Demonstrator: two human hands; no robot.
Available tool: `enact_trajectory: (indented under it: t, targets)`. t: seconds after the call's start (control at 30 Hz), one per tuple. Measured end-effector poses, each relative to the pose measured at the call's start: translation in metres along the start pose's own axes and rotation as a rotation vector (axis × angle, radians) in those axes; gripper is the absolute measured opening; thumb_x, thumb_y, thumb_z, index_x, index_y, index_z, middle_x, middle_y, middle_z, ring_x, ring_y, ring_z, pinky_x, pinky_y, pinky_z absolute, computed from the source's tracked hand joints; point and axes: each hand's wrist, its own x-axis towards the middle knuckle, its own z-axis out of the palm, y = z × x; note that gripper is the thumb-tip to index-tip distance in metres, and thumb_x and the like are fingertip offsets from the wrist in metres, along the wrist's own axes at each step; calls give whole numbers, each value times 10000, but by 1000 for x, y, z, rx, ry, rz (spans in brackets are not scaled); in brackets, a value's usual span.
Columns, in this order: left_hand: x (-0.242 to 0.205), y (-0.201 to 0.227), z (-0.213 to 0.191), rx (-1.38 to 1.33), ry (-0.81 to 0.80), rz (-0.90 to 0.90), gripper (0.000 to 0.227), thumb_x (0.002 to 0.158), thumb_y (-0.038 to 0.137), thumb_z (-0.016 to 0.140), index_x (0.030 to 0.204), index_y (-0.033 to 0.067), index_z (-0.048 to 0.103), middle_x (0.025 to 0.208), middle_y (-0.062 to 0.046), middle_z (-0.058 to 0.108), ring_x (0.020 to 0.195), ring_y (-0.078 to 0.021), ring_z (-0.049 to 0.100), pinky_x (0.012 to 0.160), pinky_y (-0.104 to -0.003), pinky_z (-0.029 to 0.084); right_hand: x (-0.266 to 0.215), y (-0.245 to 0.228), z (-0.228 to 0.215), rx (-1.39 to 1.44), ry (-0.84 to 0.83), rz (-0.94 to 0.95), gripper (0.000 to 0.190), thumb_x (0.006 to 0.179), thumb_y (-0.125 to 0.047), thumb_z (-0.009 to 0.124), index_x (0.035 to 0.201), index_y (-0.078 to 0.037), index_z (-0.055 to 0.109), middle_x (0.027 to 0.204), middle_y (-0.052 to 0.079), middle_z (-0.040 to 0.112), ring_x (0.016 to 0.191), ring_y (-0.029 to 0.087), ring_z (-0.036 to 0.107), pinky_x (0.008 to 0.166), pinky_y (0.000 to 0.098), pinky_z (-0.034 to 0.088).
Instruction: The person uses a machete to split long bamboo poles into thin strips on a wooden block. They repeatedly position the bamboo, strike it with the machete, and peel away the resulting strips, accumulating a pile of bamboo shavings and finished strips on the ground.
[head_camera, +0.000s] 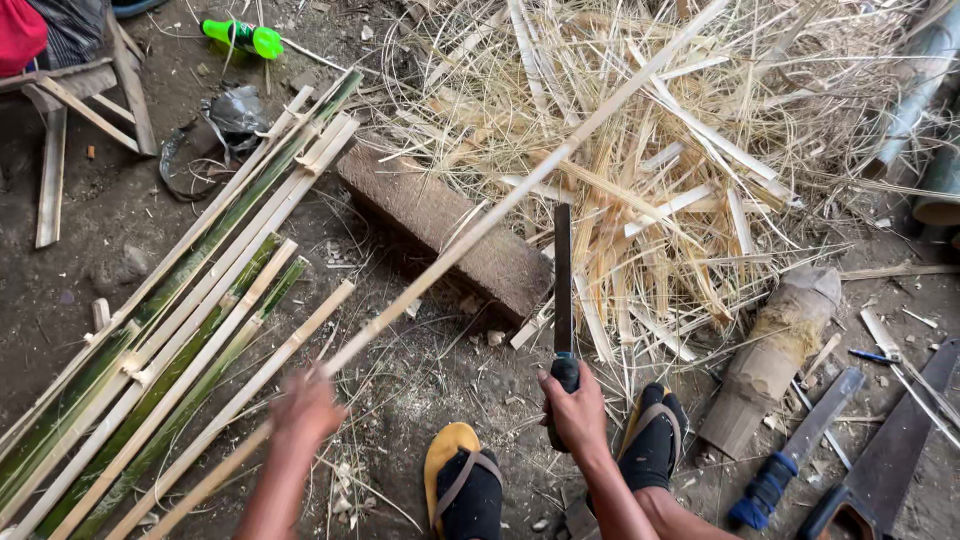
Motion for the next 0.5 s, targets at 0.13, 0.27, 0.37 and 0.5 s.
enact_trajectory:
  t: [0.13, 0.27, 0.37, 0.5]
  targets:
    - [39, -89, 68, 177, 256, -91, 606, 974, 194, 682, 1499, 82, 400, 1330, -189, 633, 1113, -279, 682, 867, -416, 581, 4, -2, 6, 74, -44, 14, 323, 861, -211, 733, 1048, -24, 548, 657, 67, 592, 515, 168, 593, 444, 347, 521]
    - [51, -35, 46, 224, 351, 86, 159, 979, 166, 661, 1061, 66, 755, 900, -120, 754, 710, -178, 738, 547, -291, 609, -6, -3, 19, 13, -41, 20, 326, 874, -229, 720, 1061, -25, 546, 667, 66, 608, 523, 162, 614, 459, 335, 544]
    - [31, 88, -5, -538, 576, 355, 247, 1070, 149, 509, 1252, 17, 612, 803, -127, 680, 532, -152, 592, 355, -312, 478, -13, -7, 38, 29, -69, 36, 333, 872, -229, 715, 1063, -25, 534, 673, 69, 599, 511, 172, 603, 449, 344, 548]
    - [-26, 205, -43, -351, 1320, 963, 352, 1052, 164, 651, 1361, 53, 523, 1148, -153, 699, 991, -260, 722, 808, -326, 613, -31, -4, 42, 72, -53, 33, 336, 854, -229, 726, 1036, -18, 539, 667, 70, 589, 493, 177, 590, 428, 351, 532]
